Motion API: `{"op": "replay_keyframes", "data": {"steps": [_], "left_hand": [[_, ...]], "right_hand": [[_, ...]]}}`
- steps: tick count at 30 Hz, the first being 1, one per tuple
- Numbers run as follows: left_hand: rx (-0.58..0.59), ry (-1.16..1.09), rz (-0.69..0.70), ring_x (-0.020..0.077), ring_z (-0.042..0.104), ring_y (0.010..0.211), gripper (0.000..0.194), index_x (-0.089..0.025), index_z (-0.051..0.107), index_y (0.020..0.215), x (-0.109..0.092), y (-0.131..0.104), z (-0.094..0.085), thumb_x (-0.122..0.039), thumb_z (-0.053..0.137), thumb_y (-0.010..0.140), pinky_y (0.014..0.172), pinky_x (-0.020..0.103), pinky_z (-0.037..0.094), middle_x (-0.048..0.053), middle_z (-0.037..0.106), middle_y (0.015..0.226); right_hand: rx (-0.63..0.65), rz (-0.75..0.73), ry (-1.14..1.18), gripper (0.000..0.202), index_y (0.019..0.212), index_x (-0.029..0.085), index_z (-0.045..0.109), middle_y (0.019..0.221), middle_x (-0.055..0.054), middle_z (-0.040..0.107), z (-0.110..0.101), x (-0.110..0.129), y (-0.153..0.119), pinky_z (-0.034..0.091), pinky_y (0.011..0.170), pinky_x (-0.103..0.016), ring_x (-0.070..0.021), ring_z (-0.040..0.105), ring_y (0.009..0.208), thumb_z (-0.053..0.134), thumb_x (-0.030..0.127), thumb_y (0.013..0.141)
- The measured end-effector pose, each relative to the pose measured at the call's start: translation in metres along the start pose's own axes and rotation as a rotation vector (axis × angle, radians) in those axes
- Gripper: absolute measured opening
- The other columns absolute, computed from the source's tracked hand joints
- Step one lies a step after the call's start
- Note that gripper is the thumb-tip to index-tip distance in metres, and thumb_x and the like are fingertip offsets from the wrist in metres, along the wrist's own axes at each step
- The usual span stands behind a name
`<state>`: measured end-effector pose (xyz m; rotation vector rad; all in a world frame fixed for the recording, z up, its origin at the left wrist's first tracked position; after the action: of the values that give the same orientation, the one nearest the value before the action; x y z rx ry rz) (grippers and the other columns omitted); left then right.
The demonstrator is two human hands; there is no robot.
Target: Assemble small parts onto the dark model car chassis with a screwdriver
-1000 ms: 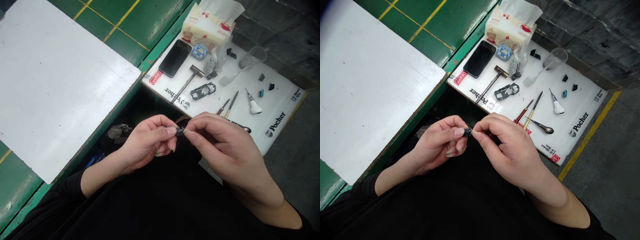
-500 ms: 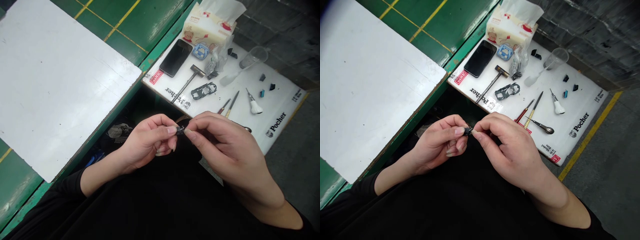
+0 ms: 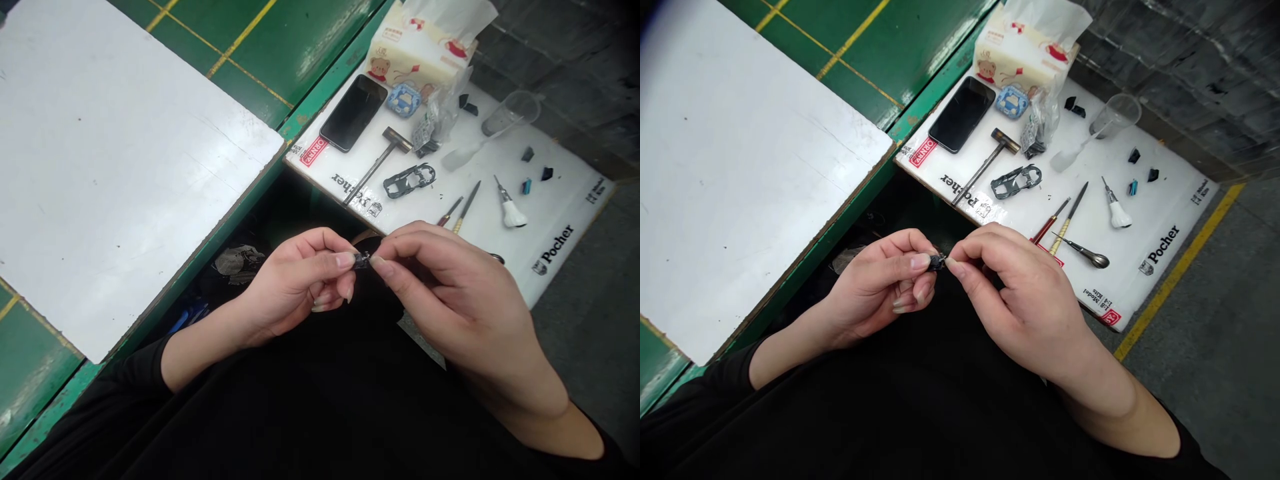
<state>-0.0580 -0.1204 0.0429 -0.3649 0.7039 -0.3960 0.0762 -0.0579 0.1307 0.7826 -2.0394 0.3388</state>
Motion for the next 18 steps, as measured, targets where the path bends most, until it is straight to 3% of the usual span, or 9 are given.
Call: {"op": "replay_keyframes", "data": {"steps": [18], "left_hand": [[-0.035,0.028,-0.002,0.0075,0.049,0.052,0.027,-0.016,0.076,0.098,-0.0009,-0.0005,-0.0021,-0.030,0.098,0.097,0.051,0.019,0.039,0.003,0.075,0.069]], "right_hand": [[0.047,-0.025,-0.054,0.015,0.107,0.027,0.074,0.105,-0.005,0.078,0.0025,-0.0001,0.0009,0.058,0.079,-0.040,-0.0250,0.074,0.092,0.068,0.016,0.116]]}}
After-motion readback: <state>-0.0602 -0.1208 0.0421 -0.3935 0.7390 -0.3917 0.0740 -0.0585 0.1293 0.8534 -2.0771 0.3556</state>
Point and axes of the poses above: each hand's wrist, its own y-axis towards the middle knuckle, its own z-axis out of the palm, x = y × z, the point moved 9 cm from there along y, towards the middle knuckle
